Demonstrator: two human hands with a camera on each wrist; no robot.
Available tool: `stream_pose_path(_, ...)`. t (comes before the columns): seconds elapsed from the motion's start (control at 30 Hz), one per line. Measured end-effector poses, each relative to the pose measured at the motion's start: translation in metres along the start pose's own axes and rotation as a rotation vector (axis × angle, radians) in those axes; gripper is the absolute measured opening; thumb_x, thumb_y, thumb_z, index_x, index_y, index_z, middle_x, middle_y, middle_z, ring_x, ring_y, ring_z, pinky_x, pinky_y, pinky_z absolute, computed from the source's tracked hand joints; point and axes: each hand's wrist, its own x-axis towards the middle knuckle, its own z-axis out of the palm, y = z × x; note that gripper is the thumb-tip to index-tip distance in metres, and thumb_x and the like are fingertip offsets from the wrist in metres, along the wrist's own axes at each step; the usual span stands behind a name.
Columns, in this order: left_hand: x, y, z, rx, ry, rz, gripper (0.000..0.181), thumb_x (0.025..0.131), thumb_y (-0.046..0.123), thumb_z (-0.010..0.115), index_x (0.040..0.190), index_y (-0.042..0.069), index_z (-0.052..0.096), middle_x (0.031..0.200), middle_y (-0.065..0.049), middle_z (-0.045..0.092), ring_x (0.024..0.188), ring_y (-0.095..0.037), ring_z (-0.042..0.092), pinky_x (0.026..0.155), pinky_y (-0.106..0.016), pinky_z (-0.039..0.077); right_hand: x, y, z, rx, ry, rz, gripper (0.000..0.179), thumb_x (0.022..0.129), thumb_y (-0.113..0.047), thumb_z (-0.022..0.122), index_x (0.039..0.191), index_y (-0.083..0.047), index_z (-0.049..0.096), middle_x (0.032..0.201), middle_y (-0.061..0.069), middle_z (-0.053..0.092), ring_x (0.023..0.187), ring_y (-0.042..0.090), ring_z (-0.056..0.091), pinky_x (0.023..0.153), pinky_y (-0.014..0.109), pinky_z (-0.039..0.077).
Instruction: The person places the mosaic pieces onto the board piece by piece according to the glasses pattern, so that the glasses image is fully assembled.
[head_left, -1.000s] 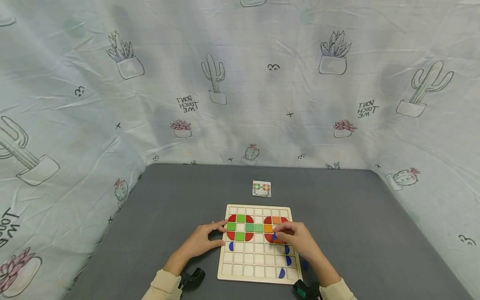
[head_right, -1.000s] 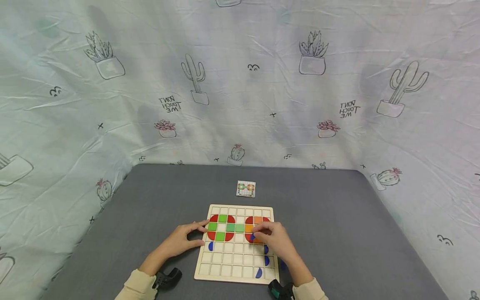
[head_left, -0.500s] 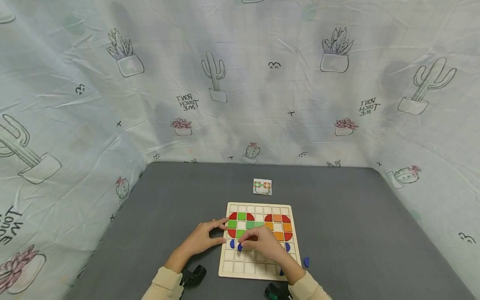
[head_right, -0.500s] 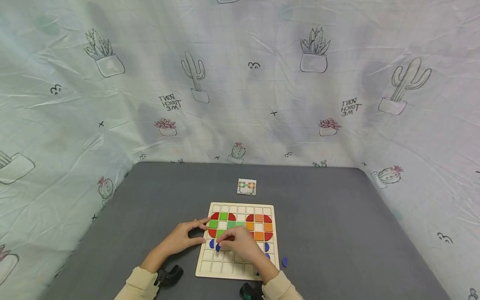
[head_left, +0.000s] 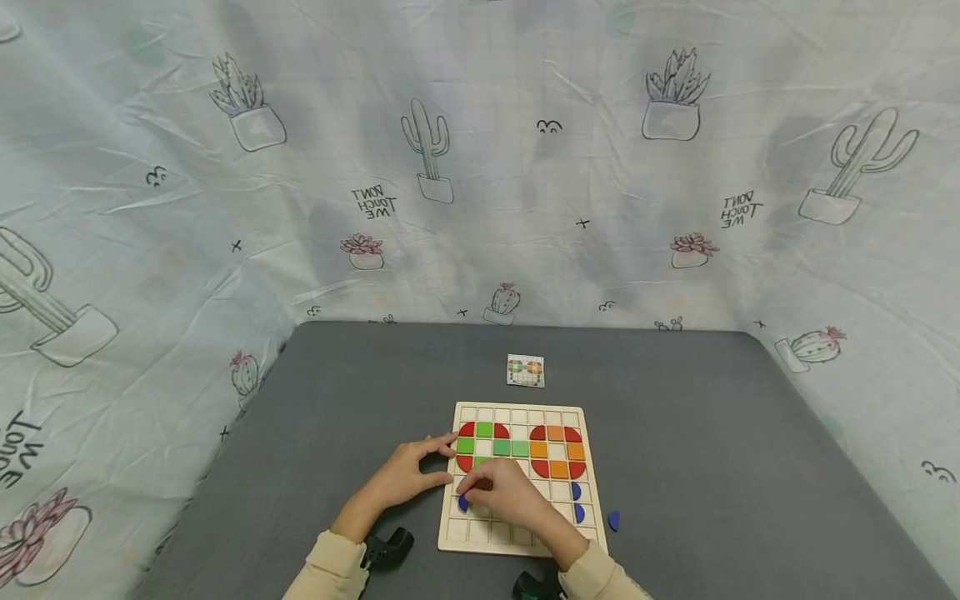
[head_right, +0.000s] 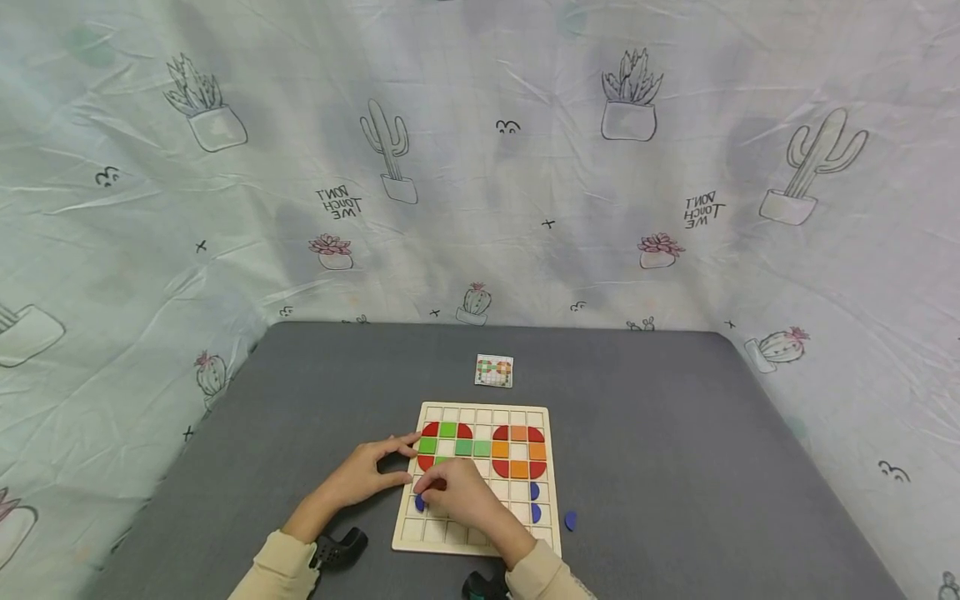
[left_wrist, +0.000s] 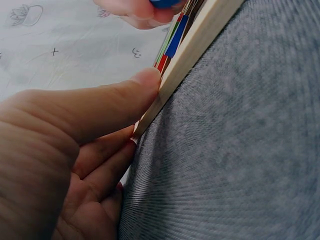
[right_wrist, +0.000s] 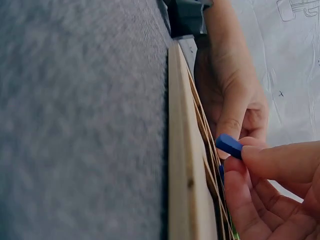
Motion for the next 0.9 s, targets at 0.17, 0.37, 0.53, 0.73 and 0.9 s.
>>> stream_pose_path(0.17,0.0,-0.0003,-0.0002,0.0,0.002,-0.014,0.032,0.08,0.031,0.075,0.106,0.015,0.068,0.139,0.0,0.053,0.132,-0.026,0.046,0.114,-0.051,0.032,0.0015,0.0007,0.003,-0.048,-0.017,-0.011,0.009,0.085,-0.005,0.068,0.084,-0.011,0.075,0.074,-0.009,0.068,0.067,-0.004,0.053,0.063,0.013,0.05)
stream_pose_path(0.37,-0.0007,-0.0005,-0.0004,0.007,0.0,-0.011,0.032,0.08,0.03,0.076,0.107,0.014,0.068,0.139,0.0,0.053,0.132,-0.026,0.046,0.114,-0.052,0.031,0.0007,-0.0023,0.0041,-0.091,-0.024,-0.026,0.011,0.086,-0.004,0.067,0.084,-0.011,0.075,0.074,-0.009,0.066,0.067,-0.004,0.05,0.063,0.012,0.049)
stream_pose_path(0.53,0.0003,-0.0014,0.0001,0.019,0.001,-0.008,0.032,0.08,0.031,0.075,0.107,0.015,0.068,0.139,0.0,0.054,0.132,-0.026,0.047,0.114,-0.051,0.032,-0.0006,-0.0049,0.0053,-0.14,-0.016,-0.032,0.01,0.086,-0.004,0.068,0.084,-0.011,0.075,0.075,-0.009,0.064,0.068,-0.003,0.049,0.063,0.012,0.048)
stream_pose_path(0.73,0.0002,-0.0017,0.0005,0.022,0.009,0.003,0.033,0.08,0.034,0.075,0.106,0.015,0.068,0.138,-0.002,0.054,0.13,-0.028,0.048,0.112,-0.053,0.033,-0.0015,-0.0058,0.0063,-0.175,-0.009,-0.005,0.01,0.086,-0.005,0.067,0.087,-0.012,0.074,0.079,-0.009,0.06,0.069,-0.003,0.049,0.062,0.011,0.048)
stream_pose_path(0.9,0.0008,-0.0019,0.0011,0.016,0.013,0.011,0.033,0.081,0.034,0.074,0.106,0.014,0.068,0.138,-0.003,0.055,0.13,-0.029,0.048,0.112,-0.053,0.033,-0.0037,-0.0085,0.0031,-0.209,0.018,-0.022,0.009,0.086,-0.006,0.068,0.088,-0.011,0.075,0.079,-0.01,0.061,0.069,-0.003,0.049,0.062,0.011,0.048)
